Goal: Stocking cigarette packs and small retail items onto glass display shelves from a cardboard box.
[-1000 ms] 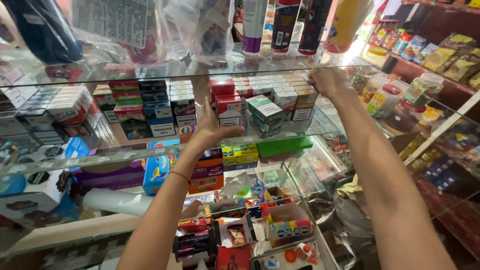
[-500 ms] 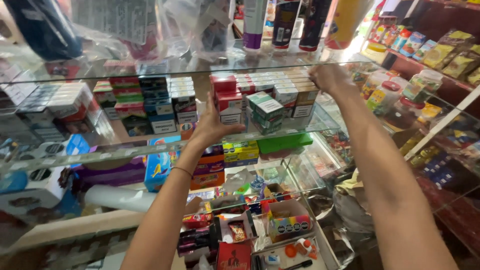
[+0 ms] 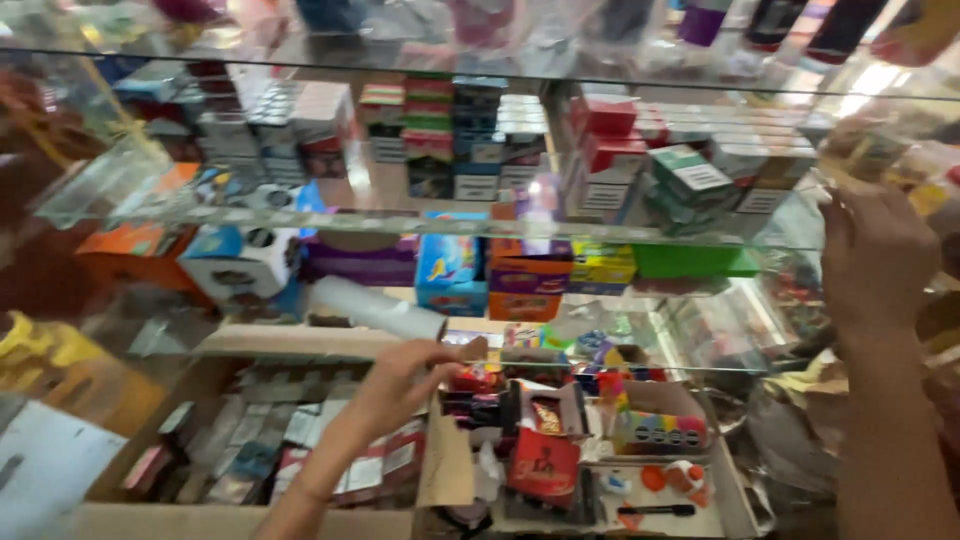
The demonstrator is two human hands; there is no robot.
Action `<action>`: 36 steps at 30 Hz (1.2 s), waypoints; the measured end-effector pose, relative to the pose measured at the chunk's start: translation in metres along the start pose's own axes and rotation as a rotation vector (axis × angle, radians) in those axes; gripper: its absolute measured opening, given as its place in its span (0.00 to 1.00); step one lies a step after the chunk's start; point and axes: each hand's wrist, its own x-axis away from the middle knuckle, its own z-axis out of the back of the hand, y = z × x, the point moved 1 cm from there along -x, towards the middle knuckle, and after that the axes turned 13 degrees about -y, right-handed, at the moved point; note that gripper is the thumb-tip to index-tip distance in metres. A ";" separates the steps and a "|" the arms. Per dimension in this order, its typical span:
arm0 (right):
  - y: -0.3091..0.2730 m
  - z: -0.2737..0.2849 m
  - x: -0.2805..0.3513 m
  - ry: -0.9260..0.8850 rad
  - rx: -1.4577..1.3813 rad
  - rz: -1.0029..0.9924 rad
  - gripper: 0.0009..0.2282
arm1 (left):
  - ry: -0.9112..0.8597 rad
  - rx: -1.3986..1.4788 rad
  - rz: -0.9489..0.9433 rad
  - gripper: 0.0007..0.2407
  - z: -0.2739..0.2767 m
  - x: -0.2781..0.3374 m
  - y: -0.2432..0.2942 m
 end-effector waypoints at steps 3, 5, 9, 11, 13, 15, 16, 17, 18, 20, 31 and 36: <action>-0.036 -0.010 0.048 -0.054 0.127 -0.057 0.06 | -0.141 0.135 0.486 0.08 0.028 0.074 -0.044; -0.092 0.014 0.052 -0.070 0.067 -0.058 0.06 | -0.285 0.150 0.667 0.08 0.035 0.097 -0.056; -0.191 0.054 0.060 -0.070 -0.543 -0.039 0.04 | -0.548 0.063 0.659 0.13 0.013 0.139 -0.103; -0.231 0.059 0.064 -0.133 -0.609 -0.013 0.05 | -0.591 0.105 0.571 0.21 -0.003 0.132 -0.107; -0.268 0.065 0.068 -0.192 -0.671 0.011 0.05 | -0.633 0.145 0.476 0.28 -0.018 0.122 -0.105; -0.304 0.070 0.072 -0.287 -0.765 0.043 0.07 | -0.842 0.034 0.365 0.51 -0.036 0.110 -0.095; -0.315 0.069 0.078 -0.285 -0.756 0.036 0.07 | -0.846 0.031 0.354 0.51 -0.045 0.109 -0.092; -0.327 0.067 0.085 -0.325 -0.826 0.032 0.08 | -0.856 -0.057 0.372 0.46 -0.052 0.108 -0.089; -0.338 0.064 0.091 -0.365 -0.897 0.028 0.09 | -0.863 -0.147 0.389 0.40 -0.061 0.108 -0.086; -0.360 0.066 0.102 -0.455 -0.957 -0.021 0.09 | -0.854 -0.067 0.370 0.43 -0.043 0.104 -0.079; -0.493 0.066 0.094 -1.072 -1.076 -0.440 0.24 | -0.407 0.070 0.103 0.45 -0.008 0.127 -0.072; -0.521 0.060 0.082 -1.175 -1.025 -0.516 0.33 | -0.302 0.054 0.140 0.49 -0.013 0.130 -0.087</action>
